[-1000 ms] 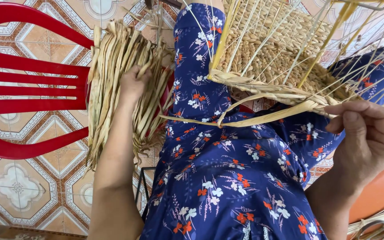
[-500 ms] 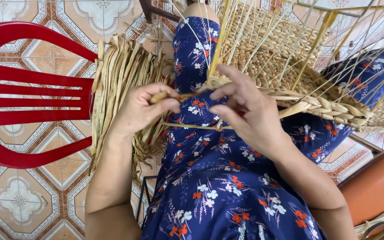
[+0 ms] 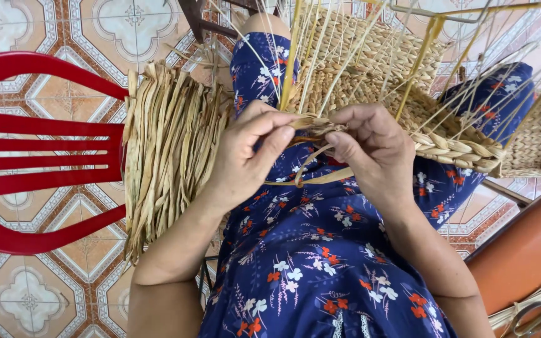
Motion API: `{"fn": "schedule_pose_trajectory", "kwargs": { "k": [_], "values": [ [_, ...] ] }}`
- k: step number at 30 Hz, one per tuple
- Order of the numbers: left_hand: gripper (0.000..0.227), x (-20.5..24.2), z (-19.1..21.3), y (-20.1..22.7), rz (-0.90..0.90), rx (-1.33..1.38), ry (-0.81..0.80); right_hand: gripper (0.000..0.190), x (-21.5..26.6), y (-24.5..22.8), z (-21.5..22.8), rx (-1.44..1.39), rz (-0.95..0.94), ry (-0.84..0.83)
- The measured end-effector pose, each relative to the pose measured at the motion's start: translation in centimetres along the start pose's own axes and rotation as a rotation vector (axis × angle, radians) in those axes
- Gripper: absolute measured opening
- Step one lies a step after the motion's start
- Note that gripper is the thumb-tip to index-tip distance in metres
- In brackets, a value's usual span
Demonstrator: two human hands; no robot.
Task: The person weaves dried water hyacinth stalks through a frame by hand, pulling individual fibers from a bundle and wrapping them around vertical supports. They press the woven layers together and occasionally use shears to trim excess material.
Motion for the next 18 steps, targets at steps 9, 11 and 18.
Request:
{"fn": "schedule_pose_trajectory", "kwargs": {
  "k": [9,11,18],
  "values": [
    [0.017,-1.0,-3.0,1.0,-0.007,0.013,0.014,0.015,0.6,0.5,1.2,-0.066,-0.053,0.071],
    [0.017,-1.2,-3.1,0.9,-0.025,-0.016,0.032,0.016,0.7,0.3,1.3,-0.111,-0.014,0.043],
    [0.023,-1.6,-3.3,1.0,0.007,0.054,0.046,0.021,1.0,-1.1,1.5,0.135,0.101,-0.051]
  ]
}}
Point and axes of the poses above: each hand's wrist, its own x-axis away from the middle knuckle, its own z-axis out of the back of the hand, y = z × x, the point moved 4 cm from there along -x, towards the middle knuckle, and after that the axes turned 8 degrees about -y, right-handed, at the moved point
